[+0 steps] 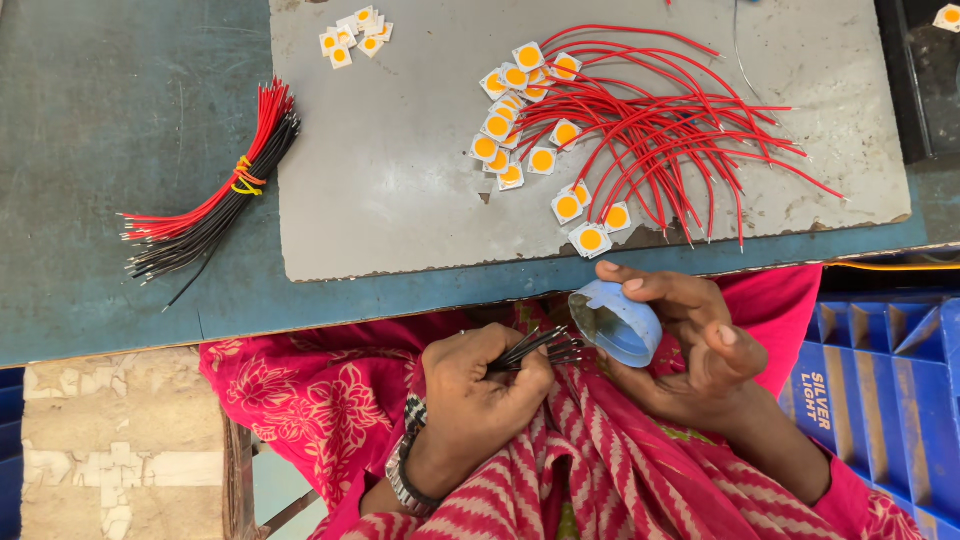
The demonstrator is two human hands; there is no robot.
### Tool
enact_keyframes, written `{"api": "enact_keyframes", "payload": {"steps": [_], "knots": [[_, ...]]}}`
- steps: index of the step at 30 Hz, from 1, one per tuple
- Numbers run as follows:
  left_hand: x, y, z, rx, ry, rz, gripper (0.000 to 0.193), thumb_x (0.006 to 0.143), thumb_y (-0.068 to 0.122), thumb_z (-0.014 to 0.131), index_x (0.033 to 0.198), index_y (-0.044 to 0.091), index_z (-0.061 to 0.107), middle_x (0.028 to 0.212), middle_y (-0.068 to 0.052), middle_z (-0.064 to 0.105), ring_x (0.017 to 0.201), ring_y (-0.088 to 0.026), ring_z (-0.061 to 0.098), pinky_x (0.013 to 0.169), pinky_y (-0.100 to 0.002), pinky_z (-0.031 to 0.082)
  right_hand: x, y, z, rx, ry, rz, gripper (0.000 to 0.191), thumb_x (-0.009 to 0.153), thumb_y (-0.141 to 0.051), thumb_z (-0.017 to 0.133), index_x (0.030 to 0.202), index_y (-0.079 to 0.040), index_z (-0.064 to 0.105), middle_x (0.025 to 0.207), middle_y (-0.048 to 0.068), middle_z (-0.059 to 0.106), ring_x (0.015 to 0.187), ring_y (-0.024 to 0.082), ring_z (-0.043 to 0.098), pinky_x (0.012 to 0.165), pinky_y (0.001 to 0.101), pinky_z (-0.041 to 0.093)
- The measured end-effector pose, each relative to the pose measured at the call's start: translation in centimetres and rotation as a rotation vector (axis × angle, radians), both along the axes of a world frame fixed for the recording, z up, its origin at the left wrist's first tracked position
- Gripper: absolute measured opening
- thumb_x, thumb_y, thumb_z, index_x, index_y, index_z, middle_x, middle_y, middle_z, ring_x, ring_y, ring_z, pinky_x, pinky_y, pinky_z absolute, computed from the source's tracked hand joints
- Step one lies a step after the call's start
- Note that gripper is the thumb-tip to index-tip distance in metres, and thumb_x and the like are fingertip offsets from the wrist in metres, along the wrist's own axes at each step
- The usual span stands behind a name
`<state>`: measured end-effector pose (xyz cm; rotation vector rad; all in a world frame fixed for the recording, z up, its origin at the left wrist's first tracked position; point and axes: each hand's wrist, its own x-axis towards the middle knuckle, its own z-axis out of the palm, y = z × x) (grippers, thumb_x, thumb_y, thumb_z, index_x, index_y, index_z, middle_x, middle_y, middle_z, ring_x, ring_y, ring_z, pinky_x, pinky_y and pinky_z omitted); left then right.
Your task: The person strips insulation from the ends of red and black wires with pliers, dips the stripped ends into a small container of flux, and uses a soldering iron to solder the wire ends onto the pads of small square LED chips on the workbench, working through the components one at a time.
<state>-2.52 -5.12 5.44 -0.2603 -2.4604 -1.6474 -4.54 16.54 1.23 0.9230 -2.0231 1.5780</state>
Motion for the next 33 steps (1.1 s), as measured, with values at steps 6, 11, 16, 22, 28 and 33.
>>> {"api": "enact_keyframes", "payload": {"steps": [6,11,16,22,28,33], "knots": [[0.0,0.2,-0.3,0.056,-0.039,-0.004,0.019,0.078,0.006,0.073,0.067,0.003,0.058,0.055,-0.006,0.056,0.046,-0.011,0.055,0.046,-0.028,0.043,0.4,-0.6,0.0,-0.024,-0.018,0.001,0.113,0.076,0.013,0.082,0.148,-0.042,0.015,0.136,0.017,0.046,0.126,0.039,0.064,0.106,0.0513,0.061],[-0.1,0.2,-0.3,0.045,-0.044,-0.018,0.023,0.077,0.006,0.073,0.065,0.003,0.053,0.055,-0.007,0.054,0.046,-0.012,0.054,0.047,-0.029,0.042,0.7,-0.7,-0.1,-0.055,-0.043,0.023,0.108,0.075,0.011,0.083,0.145,-0.041,0.019,0.137,0.015,0.047,0.128,0.038,0.063,0.108,0.0506,0.06],[-0.2,0.3,-0.3,0.025,-0.035,-0.032,0.024,0.077,0.007,0.073,0.065,0.003,0.053,0.055,-0.007,0.055,0.047,-0.012,0.055,0.048,-0.028,0.043,1.0,-0.7,-0.3,-0.065,-0.062,0.026,0.107,0.074,0.01,0.084,0.143,-0.042,0.021,0.136,0.014,0.048,0.129,0.037,0.063,0.109,0.05,0.06],[-0.1,0.3,-0.4,0.055,-0.056,-0.019,0.018,0.078,0.006,0.072,0.067,0.003,0.058,0.056,-0.005,0.057,0.047,-0.01,0.056,0.047,-0.027,0.043,0.3,-0.4,0.0,-0.038,-0.016,-0.009,0.113,0.077,0.014,0.081,0.148,-0.044,0.015,0.137,0.015,0.046,0.128,0.037,0.064,0.107,0.0496,0.061],[-0.1,-0.1,-0.1,0.104,-0.092,-0.027,0.019,0.082,0.006,0.072,0.07,0.002,0.059,0.056,-0.002,0.057,0.048,-0.006,0.051,0.047,-0.025,0.04,-0.3,0.5,0.7,0.026,-0.002,-0.01,0.118,0.076,0.013,0.08,0.151,-0.045,0.01,0.137,0.02,0.043,0.128,0.041,0.062,0.1,0.0476,0.064],[-0.2,0.0,0.2,0.09,-0.156,0.007,0.025,0.086,0.006,0.074,0.069,0.001,0.056,0.052,0.001,0.048,0.046,-0.003,0.039,0.044,-0.025,0.03,-0.4,0.7,1.0,0.049,-0.023,-0.022,0.117,0.078,0.014,0.079,0.151,-0.045,0.009,0.137,0.02,0.043,0.129,0.042,0.062,0.097,0.0445,0.066]]}}
